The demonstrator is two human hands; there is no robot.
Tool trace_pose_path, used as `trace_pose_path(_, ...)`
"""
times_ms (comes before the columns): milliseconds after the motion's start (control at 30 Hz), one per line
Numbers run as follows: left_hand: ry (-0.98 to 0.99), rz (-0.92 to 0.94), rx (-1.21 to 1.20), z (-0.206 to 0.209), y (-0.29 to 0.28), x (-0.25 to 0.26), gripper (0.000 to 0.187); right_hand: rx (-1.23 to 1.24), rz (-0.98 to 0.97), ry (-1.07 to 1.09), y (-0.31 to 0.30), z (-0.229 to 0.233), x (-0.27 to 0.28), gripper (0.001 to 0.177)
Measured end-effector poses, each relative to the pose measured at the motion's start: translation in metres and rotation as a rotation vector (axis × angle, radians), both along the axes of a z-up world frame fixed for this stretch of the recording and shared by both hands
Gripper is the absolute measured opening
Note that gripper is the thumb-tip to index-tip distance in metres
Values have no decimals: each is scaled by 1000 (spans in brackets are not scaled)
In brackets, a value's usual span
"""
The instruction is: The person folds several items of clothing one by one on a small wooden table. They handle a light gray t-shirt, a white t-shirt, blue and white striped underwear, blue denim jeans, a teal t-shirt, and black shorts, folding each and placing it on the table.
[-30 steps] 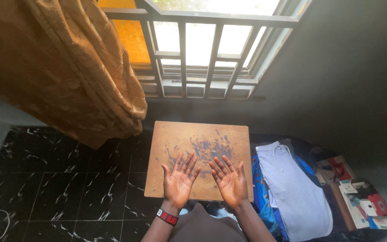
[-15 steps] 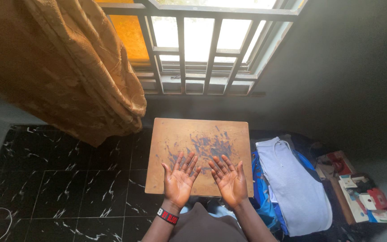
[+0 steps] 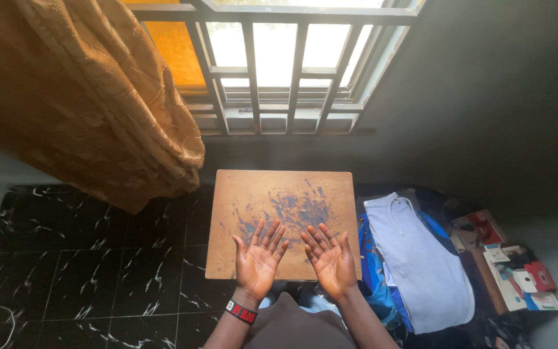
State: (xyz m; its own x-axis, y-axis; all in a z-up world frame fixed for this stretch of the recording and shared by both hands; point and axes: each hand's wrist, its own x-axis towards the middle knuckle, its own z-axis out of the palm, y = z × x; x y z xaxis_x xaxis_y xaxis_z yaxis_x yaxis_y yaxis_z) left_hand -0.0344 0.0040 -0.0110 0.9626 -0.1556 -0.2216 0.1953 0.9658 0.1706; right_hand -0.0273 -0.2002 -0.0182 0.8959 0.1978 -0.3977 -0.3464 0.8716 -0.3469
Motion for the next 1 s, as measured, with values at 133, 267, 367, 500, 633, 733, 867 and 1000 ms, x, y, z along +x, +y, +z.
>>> trace_pose_path(133, 49, -46, 75, -1, -8, 5, 81, -53, -3, 27, -12, -9, 1, 64)
trace_pose_path(267, 69, -247, 331, -6, -18, 2, 70, -288, 90, 92, -34, -35, -7, 48)
trace_pose_path(367, 41, -443, 591, -21, -29, 3, 63, -509, 161, 155, -57, -65, -12, 41)
trace_pose_path(500, -258, -753, 1143, -70, -44, 3, 57, -815, 190, 137, -93, -119, -28, 38)
trace_pose_path(633, -401, -973, 1506, -137, -40, -18, 57, -998, 135, 207, -127, -169, -65, 34)
trace_pose_path(733, -411, -1020, 1601, -172, -40, -30, 55, -988, 64, 303, -154, -190, -86, 32)
trace_pose_path(867, -223, -1085, 1587, -187, -44, -42, 50, -1000, -45, 367, -179, -213, -117, 30)
trace_pose_path(1000, -193, -1159, 1592, -183, -56, -38, 48, -1069, -90, 432, -198, -231, -140, 28)
